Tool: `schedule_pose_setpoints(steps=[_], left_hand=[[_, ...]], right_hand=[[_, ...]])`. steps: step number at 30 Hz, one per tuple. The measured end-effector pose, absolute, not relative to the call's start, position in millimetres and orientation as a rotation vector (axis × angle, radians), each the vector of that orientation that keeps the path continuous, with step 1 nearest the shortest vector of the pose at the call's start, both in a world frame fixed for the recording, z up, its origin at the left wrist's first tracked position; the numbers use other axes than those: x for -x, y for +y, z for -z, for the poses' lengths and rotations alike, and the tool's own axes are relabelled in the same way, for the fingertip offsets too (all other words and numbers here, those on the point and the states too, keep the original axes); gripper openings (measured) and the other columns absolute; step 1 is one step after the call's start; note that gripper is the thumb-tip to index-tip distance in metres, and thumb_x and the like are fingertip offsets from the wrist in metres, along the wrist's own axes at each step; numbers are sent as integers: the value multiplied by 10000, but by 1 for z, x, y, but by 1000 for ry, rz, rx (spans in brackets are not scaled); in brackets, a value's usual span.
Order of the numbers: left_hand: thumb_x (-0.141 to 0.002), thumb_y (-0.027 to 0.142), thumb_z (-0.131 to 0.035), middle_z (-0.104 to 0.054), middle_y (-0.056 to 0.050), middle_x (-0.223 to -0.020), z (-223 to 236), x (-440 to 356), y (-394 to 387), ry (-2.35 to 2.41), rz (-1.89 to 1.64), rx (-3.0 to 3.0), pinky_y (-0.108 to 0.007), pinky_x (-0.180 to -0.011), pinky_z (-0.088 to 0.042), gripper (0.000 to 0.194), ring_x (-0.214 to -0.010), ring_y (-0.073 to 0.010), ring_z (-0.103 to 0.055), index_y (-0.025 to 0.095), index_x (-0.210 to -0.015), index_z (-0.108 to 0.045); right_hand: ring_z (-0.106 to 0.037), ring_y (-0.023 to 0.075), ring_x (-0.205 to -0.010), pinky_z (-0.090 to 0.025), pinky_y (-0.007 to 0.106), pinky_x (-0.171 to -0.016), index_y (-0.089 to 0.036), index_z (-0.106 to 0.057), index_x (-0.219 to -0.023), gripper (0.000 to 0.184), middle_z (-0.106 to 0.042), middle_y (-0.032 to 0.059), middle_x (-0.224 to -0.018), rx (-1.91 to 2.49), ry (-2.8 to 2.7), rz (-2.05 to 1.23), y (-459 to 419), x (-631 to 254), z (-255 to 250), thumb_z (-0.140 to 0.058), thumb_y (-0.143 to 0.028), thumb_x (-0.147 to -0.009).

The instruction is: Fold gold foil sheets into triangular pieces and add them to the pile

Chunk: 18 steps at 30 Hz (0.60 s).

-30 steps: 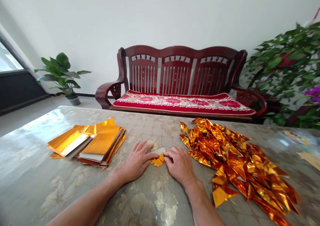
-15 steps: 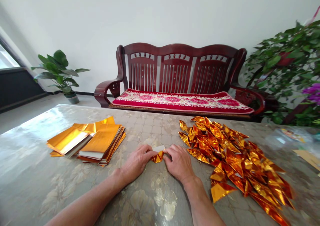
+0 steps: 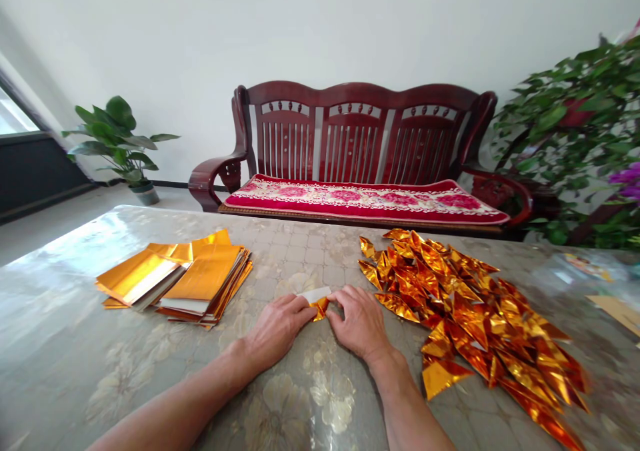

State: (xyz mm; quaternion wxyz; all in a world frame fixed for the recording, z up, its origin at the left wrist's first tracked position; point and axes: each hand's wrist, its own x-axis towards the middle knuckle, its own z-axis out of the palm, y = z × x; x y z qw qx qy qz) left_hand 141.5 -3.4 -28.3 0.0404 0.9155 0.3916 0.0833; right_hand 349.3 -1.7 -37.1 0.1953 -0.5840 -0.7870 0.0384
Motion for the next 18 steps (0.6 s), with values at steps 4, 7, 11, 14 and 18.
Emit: schedule_pose_setpoints(steps=[4, 7, 11, 14, 18], left_hand=[[-962, 203, -461, -593, -32, -1036, 26, -141, -5, 1174, -239, -2848, -331, -873, -474, 291, -965, -209, -535, 281, -1230, -542], [-957, 204, -463, -586, -34, -1071, 23, -140, -7, 1145, -229, -2874, -350, -882, -474, 327, -977, -217, -523, 306, -1261, -529], [-959, 217, -462, -581, -40, -1083, 21, -140, -8, 1134, -208, -2873, -358, -889, -470, 344, -986, -219, -514, 318, -1283, -520], [-964, 222, -455, -581, -42, -1077, 20, -141, -8, 1132, -197, -2874, -360, -879, -470, 322, -978, -219, -516, 311, -1264, -532], [-960, 212, -460, -584, -47, -1047, 19, -142, -9, 1132, -182, -2876, -362, -871, -470, 320, -973, -223, -520, 293, -1262, -530]], right_hand=[[-551, 201, -905, -359, 304, -782, -260, -673, -986, 175, -625, 18, -905, 1639, -2213, -95, -2, -349, 36, -640, -271, -815], [-551, 199, -909, -356, 304, -778, -259, -670, -984, 168, -628, 17, -914, 1645, -2214, -85, -2, -348, 36, -640, -278, -819], [-551, 199, -906, -356, 306, -770, -261, -667, -972, 156, -631, 15, -912, 1659, -2210, -82, -2, -348, 36, -644, -284, -820], [-550, 200, -895, -353, 307, -762, -264, -661, -964, 142, -631, 11, -899, 1664, -2200, -89, -2, -347, 36, -640, -287, -826], [-550, 200, -872, -346, 310, -752, -270, -652, -962, 134, -634, 6, -888, 1668, -2189, -99, -1, -346, 38, -646, -308, -834]])
